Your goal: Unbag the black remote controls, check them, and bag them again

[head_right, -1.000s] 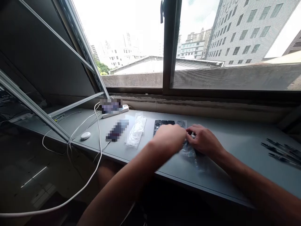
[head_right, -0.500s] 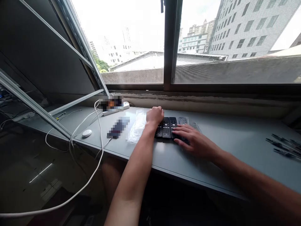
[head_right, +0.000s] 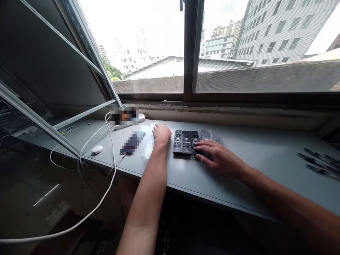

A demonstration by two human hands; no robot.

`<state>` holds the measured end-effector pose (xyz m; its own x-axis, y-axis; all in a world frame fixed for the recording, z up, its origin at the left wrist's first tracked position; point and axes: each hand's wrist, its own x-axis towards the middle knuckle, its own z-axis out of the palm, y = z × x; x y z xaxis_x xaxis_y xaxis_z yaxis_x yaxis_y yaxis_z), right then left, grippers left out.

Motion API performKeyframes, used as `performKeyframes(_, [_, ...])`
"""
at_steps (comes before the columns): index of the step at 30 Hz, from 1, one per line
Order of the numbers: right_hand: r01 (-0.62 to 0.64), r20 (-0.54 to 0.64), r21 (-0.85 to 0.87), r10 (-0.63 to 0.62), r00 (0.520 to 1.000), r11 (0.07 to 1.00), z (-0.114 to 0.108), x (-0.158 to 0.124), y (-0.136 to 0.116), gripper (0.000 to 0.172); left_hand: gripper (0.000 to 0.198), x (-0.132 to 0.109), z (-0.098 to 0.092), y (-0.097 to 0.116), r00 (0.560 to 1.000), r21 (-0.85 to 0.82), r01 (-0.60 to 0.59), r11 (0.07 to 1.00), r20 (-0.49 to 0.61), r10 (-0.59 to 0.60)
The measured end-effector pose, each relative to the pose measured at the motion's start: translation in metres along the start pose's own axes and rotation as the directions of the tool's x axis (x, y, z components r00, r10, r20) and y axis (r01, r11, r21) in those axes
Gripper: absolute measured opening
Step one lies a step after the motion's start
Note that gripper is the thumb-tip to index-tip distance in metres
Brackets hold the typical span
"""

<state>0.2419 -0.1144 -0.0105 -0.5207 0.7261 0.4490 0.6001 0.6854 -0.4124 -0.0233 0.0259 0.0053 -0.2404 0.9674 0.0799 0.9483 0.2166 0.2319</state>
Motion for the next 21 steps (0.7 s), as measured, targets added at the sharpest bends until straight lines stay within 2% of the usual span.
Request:
performKeyframes(7, [0.014,-0.007,0.007,-0.014,1.0,1.0,-0.001,0.0003,-0.0018,0.032,0.057,0.0008,0.0009,0.0018,0.999,0.025,0.053,0.998,0.005,-0.053])
performKeyframes(15, [0.031,-0.013,-0.008,-0.031,0.999,0.999,-0.0007,-0.0013,0.0027,0.031,0.064,0.0003,-0.0036,0.0035,0.997,0.089,0.039,0.995,0.06,-0.045])
performKeyframes(21, [0.03,-0.021,-0.008,-0.031,0.999,1.0,0.0,-0.0011,0.0028,0.029,0.069,-0.0007,0.0011,0.0042,0.999,0.012,0.039,0.999,-0.02,-0.039])
